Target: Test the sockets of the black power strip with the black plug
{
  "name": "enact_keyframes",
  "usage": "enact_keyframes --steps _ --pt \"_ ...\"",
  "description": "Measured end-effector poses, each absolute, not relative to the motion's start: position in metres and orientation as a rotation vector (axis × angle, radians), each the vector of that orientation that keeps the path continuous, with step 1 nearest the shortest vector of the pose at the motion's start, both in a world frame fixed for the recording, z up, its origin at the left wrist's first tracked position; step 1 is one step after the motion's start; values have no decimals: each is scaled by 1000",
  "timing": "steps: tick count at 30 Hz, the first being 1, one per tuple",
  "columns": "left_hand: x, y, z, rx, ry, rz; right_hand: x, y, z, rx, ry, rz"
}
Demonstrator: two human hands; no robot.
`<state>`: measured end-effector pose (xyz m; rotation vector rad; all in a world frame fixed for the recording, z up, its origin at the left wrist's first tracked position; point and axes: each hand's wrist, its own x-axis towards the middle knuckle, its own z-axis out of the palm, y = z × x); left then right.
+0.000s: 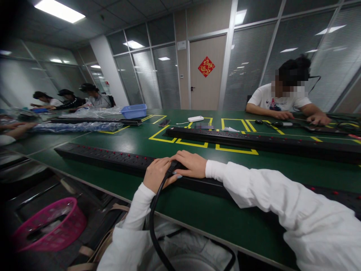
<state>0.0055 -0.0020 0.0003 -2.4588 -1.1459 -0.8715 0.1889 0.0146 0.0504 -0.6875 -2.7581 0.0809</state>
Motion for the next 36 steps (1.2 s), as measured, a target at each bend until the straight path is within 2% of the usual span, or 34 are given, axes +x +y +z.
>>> enact_keyframes --steps 36 --pt "6 -1 -1 -2439 -1129 -898 189 17 47 -660 -2737 83"
